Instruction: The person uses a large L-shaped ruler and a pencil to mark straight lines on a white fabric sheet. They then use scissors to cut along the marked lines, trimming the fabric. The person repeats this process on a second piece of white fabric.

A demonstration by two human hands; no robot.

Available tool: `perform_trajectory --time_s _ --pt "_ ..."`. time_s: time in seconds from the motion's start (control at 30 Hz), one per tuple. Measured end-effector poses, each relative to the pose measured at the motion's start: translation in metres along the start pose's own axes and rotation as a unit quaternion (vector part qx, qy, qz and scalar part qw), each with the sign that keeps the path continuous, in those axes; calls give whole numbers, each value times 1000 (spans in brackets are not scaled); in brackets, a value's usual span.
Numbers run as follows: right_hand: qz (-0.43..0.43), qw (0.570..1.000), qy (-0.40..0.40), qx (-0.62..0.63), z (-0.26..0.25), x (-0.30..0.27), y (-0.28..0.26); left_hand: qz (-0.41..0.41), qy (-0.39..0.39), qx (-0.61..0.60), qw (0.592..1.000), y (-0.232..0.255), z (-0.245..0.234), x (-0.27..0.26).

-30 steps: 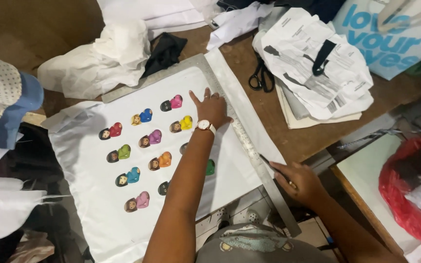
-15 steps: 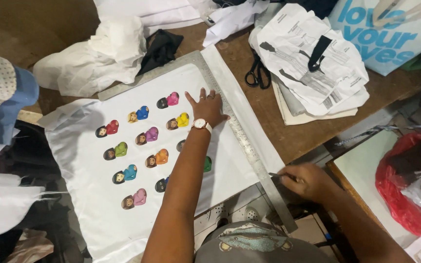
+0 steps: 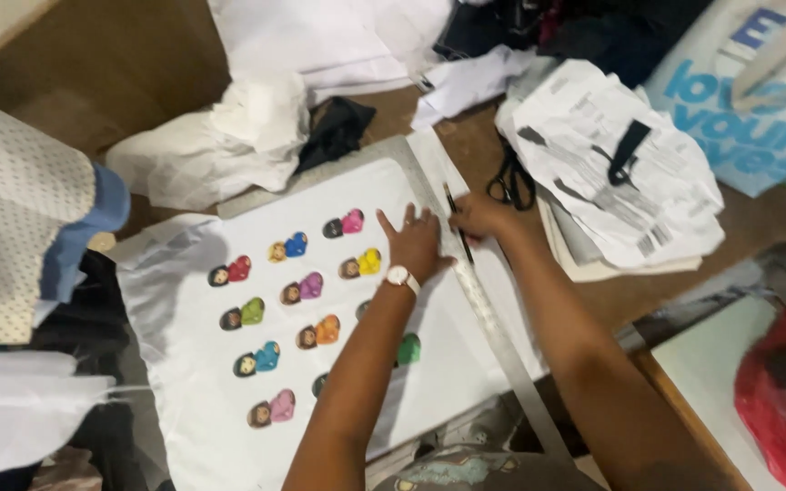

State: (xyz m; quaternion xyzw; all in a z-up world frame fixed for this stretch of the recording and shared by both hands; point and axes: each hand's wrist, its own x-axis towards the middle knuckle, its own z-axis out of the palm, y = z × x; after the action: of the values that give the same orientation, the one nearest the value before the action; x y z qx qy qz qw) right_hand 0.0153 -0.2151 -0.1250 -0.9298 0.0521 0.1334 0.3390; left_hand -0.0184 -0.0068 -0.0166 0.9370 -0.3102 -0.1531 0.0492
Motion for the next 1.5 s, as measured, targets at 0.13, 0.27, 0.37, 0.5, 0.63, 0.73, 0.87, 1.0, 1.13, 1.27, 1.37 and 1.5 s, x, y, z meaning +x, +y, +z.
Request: perform_trajectory --time_s 0.13,0.27,0.37,0.5,0.63,0.73,0.87,1.0,1.13,1.27,1.37,1.5 --pt "-67 995 77 5 -25 70 -38 -9 -13 0 1000 4 -16 -5" --pt "-46 986 156 -47 -54 88 -83 2 -39 -4 999 4 -26 -13" --pt "-84 973 210 37 -64 87 -95 7 -38 -13 999 3 -24 -12" --pt "-193 905 323 200 -55 53 -110 5 -41 -13 999 5 -25 -13" --pt "-177 905 337 188 -39 -108 -132 14 -19 -17 1000 -1 -16 -14" --pt "-107 939 316 87 29 -210 -70 16 -9 -23 1000 -6 -5 -10" --pt "143 972 180 -53 78 -314 -45 18 23 -16 999 -14 15 -3" --pt "366 927 -9 78 81 -356 -71 22 56 -46 997 -16 23 -16" --pt "331 928 127 115 112 -344 -14 29 139 -92 986 -28 36 -36" --pt "174 920 347 60 28 -325 -70 -37 173 -84 981 -62 37 -52" --pt "285 906 305 75 -12 -311 -42 -108 137 -72 982 -86 18 -72" --pt "235 915 319 -79 -42 -292 10 -140 178 -99 969 -123 29 -87"
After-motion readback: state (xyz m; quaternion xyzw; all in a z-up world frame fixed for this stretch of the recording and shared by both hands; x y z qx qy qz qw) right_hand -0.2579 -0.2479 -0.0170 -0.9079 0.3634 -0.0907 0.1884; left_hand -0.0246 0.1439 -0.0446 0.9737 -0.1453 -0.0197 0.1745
